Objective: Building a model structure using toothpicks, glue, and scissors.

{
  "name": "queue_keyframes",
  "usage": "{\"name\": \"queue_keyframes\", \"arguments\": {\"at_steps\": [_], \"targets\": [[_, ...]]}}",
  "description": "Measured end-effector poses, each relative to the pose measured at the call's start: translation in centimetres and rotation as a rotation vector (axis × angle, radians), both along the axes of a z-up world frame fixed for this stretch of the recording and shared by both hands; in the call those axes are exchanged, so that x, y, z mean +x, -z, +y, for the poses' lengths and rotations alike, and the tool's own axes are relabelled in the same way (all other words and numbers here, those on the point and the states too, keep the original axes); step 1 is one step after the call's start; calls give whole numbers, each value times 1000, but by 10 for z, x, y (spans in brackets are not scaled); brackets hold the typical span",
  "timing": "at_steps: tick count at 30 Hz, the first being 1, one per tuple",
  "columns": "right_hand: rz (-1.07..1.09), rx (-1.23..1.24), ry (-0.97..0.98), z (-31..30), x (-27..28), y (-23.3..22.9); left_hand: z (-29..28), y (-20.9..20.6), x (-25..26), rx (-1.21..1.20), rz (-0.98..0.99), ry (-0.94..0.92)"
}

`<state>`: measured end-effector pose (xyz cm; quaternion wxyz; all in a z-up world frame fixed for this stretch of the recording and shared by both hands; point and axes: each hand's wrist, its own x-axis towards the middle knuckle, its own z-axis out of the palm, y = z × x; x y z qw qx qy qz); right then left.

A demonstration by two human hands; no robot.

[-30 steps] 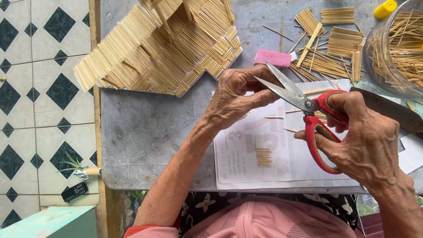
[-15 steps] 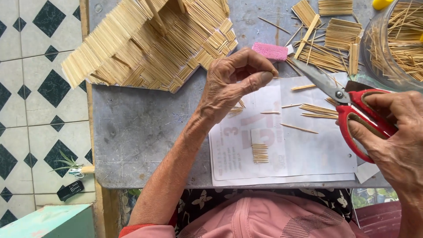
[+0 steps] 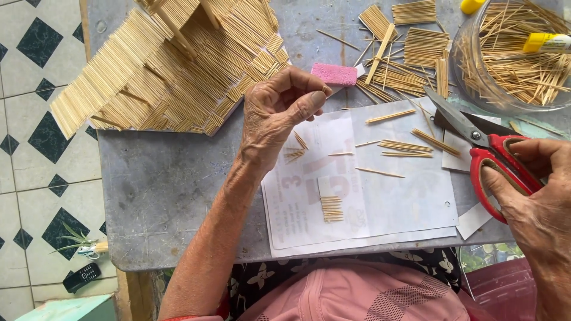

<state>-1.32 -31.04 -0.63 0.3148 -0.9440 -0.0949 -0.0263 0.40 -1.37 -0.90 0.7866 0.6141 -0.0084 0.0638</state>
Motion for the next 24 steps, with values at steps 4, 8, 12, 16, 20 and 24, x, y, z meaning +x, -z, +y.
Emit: {"name": "queue_keyframes", "arguments": {"at_steps": [4, 8, 12, 16, 20, 24], "targets": [[-60, -97, -44, 9, -2, -6, 2, 1, 0, -5, -6, -16], [-139, -193, -75, 2, -1, 1, 1, 1, 0, -28, 6, -15], [-195, -207, -150, 11, 0, -1, 1, 1, 0, -8, 0, -26], [-335, -163, -255, 44, -1, -3, 1, 3, 1, -31, -17, -28], [-327, -160, -420, 85, 9, -5, 2, 3, 1, -17, -16, -31], [-389, -161, -586, 110, 17, -3, 3, 3, 0, -43, -11, -34]]}}
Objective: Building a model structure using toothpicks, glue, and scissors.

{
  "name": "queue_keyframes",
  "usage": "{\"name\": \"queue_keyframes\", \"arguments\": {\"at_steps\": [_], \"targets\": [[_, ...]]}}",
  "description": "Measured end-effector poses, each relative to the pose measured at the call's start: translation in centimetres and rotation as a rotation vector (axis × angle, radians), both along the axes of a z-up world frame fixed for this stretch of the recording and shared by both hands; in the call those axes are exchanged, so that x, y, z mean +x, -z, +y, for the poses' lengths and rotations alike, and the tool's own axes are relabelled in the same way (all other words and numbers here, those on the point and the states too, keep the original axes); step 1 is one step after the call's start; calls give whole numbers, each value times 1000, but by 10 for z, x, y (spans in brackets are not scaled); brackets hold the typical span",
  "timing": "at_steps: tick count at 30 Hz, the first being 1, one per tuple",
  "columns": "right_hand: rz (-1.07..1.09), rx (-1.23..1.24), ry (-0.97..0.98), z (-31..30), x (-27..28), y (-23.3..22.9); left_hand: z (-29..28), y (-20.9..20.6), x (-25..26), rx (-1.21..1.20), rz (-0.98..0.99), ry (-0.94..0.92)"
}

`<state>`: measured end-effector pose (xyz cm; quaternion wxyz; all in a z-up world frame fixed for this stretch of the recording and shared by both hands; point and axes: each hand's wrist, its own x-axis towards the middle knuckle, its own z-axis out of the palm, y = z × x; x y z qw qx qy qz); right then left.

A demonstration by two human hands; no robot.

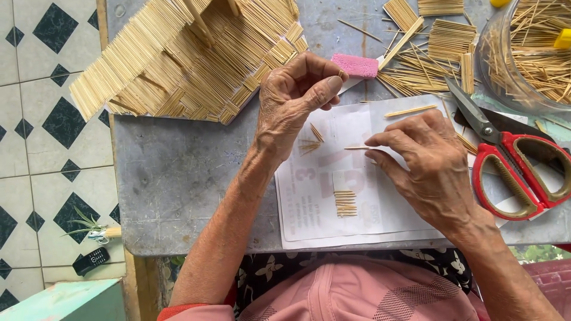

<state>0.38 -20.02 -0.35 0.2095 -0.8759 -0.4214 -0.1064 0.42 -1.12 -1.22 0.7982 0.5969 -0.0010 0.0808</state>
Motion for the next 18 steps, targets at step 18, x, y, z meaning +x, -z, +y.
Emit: {"name": "queue_keyframes", "arguments": {"at_steps": [18], "targets": [[-2, -160, -92, 13, 9, 5, 0, 0, 1, 9, 14, 19]]}}
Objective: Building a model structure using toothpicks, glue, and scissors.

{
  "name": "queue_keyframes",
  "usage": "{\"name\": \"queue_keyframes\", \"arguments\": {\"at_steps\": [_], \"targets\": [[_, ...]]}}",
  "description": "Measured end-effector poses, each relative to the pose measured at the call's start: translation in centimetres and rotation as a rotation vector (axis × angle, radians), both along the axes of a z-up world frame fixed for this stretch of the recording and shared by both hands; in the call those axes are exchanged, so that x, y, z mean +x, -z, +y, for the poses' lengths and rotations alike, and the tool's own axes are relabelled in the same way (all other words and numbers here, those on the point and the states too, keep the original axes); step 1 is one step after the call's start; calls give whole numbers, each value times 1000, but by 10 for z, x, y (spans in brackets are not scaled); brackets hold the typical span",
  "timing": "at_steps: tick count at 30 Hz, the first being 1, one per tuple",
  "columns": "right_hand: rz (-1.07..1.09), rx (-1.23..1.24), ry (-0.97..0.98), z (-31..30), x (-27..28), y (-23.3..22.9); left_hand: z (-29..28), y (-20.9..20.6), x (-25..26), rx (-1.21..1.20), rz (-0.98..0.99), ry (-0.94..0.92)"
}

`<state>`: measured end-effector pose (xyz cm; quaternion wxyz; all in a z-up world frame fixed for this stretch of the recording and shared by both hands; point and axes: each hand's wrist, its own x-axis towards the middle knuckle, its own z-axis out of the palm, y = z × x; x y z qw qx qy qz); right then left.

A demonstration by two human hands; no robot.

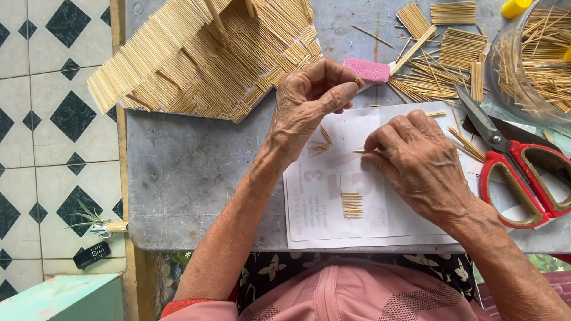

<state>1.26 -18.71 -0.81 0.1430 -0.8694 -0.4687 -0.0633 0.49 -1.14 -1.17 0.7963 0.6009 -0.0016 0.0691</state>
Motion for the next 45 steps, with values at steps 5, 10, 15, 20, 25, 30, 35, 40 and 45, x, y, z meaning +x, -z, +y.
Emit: {"name": "queue_keyframes", "arguments": {"at_steps": [5, 10, 15, 20, 25, 30, 35, 40, 45], "targets": [[-186, -173, -8, 0, -2, 5, 0, 0, 0, -3, -19, 4], [381, 281, 152, 1, 5, -15, 0, 2, 0, -27, 10, 28], [500, 374, 266, 16, 26, -33, 0, -2, 0, -52, 29, 36], [419, 449, 211, 20, 40, -34, 1, 5, 1, -111, 61, -21], [234, 441, 62, 21, 40, -23, -3, -2, -1, 139, 53, -120], [286, 501, 83, 23, 37, -21, -3, -6, -2, 416, 6, -180], [337, 529, 87, 23, 35, -21, -5, -4, -1, 400, 37, -130], [377, 547, 125, 25, 33, -20, -5, -5, -1, 390, 31, -95], [551, 633, 162, 28, 31, -22, -4, -5, -3, 192, 68, 41]]}}
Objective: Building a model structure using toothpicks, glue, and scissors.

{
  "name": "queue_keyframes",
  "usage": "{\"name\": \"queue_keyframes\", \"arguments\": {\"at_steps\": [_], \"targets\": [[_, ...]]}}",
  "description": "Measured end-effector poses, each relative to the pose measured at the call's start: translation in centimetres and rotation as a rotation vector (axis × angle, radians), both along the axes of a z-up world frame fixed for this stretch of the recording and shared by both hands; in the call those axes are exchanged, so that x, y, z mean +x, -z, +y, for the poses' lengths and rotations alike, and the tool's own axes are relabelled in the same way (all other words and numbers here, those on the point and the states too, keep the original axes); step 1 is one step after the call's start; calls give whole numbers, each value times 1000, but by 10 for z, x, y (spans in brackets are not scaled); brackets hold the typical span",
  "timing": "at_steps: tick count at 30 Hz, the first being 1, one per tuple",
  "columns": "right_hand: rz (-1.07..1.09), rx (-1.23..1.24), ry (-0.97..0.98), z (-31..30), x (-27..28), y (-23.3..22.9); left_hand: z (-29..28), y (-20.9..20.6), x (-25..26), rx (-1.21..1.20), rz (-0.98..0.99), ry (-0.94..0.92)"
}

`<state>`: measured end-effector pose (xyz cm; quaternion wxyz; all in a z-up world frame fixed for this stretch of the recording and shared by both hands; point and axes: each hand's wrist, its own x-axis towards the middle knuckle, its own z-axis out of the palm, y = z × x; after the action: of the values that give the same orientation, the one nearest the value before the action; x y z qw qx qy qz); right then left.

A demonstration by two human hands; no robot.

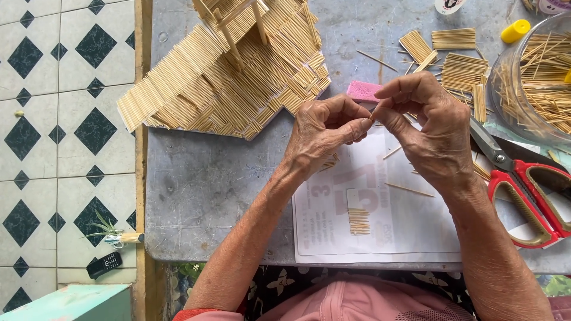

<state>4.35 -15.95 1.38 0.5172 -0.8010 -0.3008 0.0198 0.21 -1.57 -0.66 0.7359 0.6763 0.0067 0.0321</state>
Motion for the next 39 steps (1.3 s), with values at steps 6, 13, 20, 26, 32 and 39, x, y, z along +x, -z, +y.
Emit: {"name": "queue_keyframes", "arguments": {"at_steps": [6, 13, 20, 26, 32, 39], "targets": [[214, 111, 16, 0, 2, 0, 3, 4, 1, -227, 106, 37], [167, 69, 36, 2, 1, 3, 4, 6, 0, -309, 134, 79], [113, -14, 14, 1, 1, 5, 4, 0, -1, -324, 174, 106], [57, -36, 17, 2, -1, 5, 4, 3, 0, -304, 188, 102], [49, -37, 15, 2, -2, 6, 3, 2, -1, -295, 178, 92], [69, -22, 1, 2, -1, 7, 4, 3, 0, -263, 144, 107]]}}
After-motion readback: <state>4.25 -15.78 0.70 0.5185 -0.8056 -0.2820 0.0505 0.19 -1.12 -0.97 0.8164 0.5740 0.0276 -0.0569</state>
